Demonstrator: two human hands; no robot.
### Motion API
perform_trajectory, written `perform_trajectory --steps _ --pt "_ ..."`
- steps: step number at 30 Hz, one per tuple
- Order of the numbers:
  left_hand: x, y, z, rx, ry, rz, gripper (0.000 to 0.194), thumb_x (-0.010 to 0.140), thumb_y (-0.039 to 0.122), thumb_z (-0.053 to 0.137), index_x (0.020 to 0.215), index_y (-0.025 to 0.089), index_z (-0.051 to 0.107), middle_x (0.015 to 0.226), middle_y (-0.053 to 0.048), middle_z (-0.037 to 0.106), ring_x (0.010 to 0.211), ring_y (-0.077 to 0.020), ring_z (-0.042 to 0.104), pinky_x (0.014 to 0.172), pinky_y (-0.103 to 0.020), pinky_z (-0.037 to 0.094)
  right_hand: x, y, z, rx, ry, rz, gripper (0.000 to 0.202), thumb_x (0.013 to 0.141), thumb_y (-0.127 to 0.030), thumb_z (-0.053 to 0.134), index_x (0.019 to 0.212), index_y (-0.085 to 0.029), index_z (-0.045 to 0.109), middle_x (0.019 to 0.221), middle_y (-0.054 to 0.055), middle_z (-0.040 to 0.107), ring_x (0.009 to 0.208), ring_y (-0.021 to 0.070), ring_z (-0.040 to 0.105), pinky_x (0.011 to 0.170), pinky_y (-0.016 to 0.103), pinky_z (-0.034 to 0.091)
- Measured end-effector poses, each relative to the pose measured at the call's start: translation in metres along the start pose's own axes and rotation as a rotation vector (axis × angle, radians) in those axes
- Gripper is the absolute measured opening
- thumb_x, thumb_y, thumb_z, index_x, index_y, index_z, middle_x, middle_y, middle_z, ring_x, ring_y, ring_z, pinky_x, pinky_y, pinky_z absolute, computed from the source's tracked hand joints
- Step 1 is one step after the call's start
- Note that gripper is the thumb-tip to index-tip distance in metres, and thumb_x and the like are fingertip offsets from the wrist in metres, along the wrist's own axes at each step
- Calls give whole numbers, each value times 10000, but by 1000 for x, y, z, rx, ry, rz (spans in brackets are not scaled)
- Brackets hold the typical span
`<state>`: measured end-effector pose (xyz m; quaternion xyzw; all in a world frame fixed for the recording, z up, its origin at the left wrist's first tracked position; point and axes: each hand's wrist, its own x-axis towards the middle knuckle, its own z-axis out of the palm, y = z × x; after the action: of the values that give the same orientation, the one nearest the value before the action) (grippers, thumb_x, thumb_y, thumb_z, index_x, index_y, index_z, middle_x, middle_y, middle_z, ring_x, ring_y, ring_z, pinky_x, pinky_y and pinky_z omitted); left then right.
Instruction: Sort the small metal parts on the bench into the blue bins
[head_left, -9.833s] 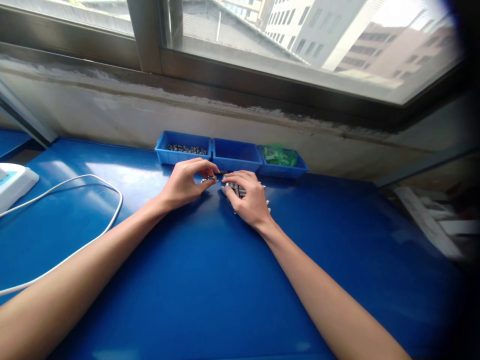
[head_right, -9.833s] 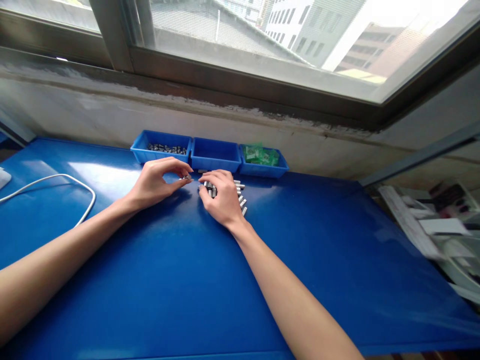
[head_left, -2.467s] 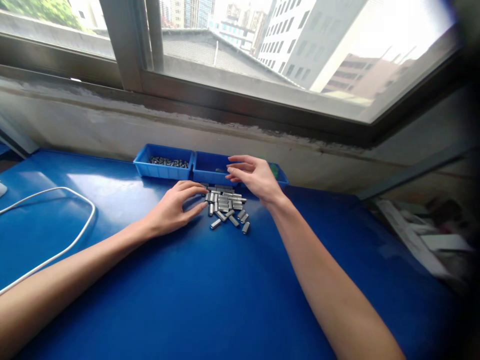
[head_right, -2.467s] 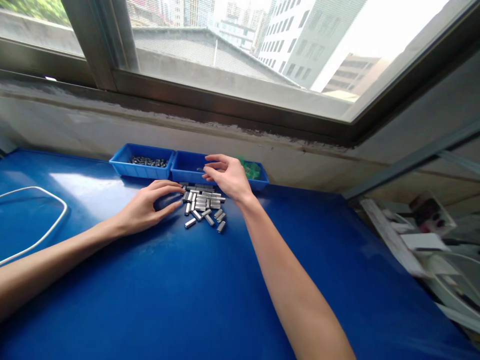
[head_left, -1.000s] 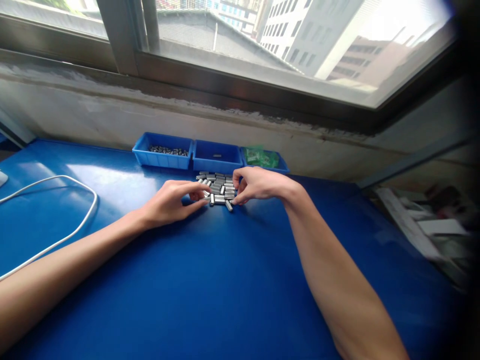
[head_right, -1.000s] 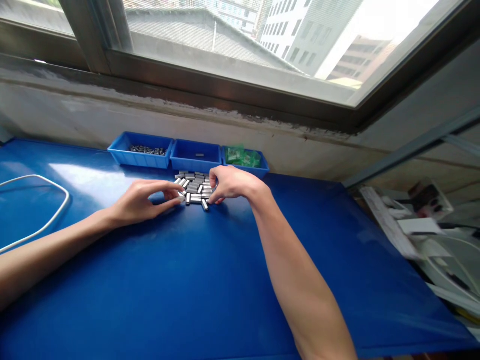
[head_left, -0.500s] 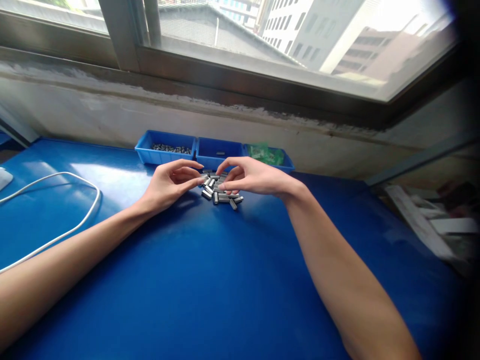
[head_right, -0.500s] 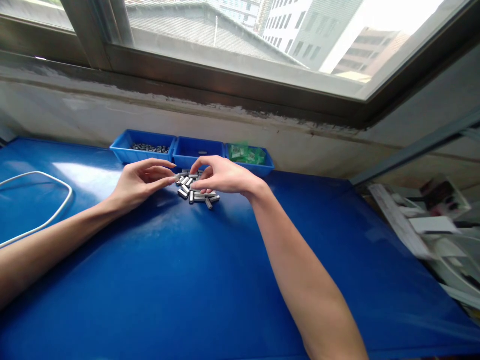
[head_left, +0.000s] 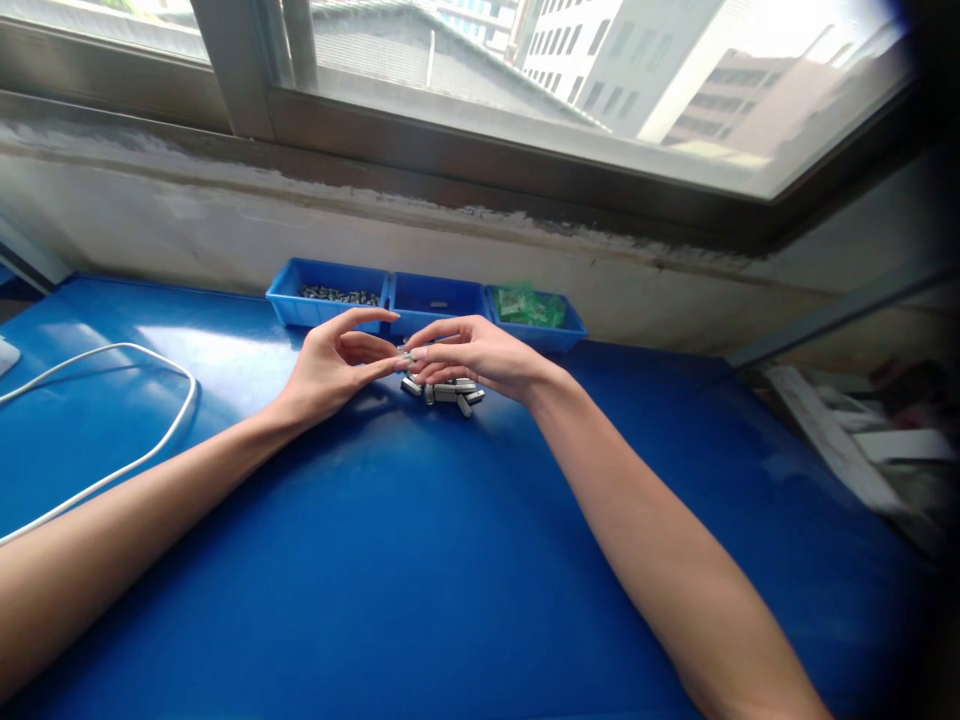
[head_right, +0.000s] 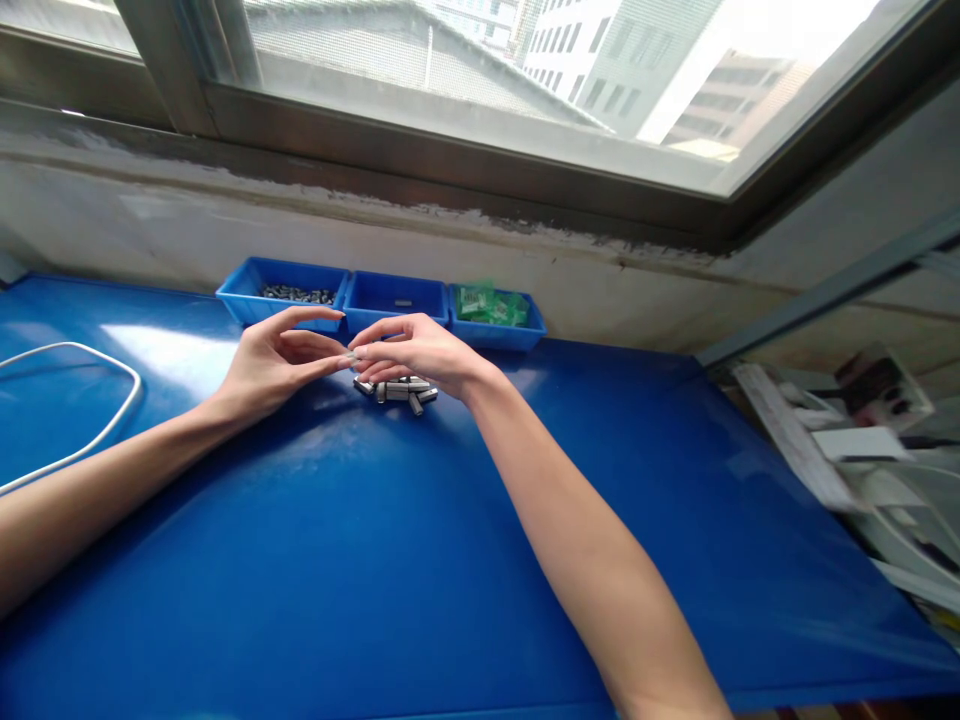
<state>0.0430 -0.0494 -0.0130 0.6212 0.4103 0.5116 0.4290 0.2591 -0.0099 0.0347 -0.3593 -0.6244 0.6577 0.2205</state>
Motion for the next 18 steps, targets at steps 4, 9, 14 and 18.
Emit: perform_trajectory --steps 4,9,14,18 --pt "0 -1 1 47 14 55 581 712 463 868 1163 173 645 957 -74 776 867 -222 751 873 -368 615 5 0 3 41 163 5 177 778 -208 799 930 -134 743 825 82 779 759 152 750 761 238 624" --pt "0 -3 4 400 -51 321 269 889 412 709 1010 172 711 1017 -87 748 923 -201 693 884 -329 570 9 -2 -4 56 513 -173 99 811 -194 735 909 -177 735 810 28 762 789 122 736 805 229 609" --pt "-4 -8 5 685 -376 583 274 953 316 627 1199 228 707 1239 -101 667 1168 -250 566 1033 -403 491 10 1 -16 -33 650 -220 200 834 -248 687 1024 -197 718 992 47 767 786 136 739 678 229 597" --pt "-5 -9 5 763 -460 580 281 973 307 586 1224 245 696 1239 -104 642 1120 -251 551 1000 -414 491 11 3 -19 -156 681 -260 238 852 -312 666 1052 -194 716 1069 70 759 747 145 738 533 196 539"
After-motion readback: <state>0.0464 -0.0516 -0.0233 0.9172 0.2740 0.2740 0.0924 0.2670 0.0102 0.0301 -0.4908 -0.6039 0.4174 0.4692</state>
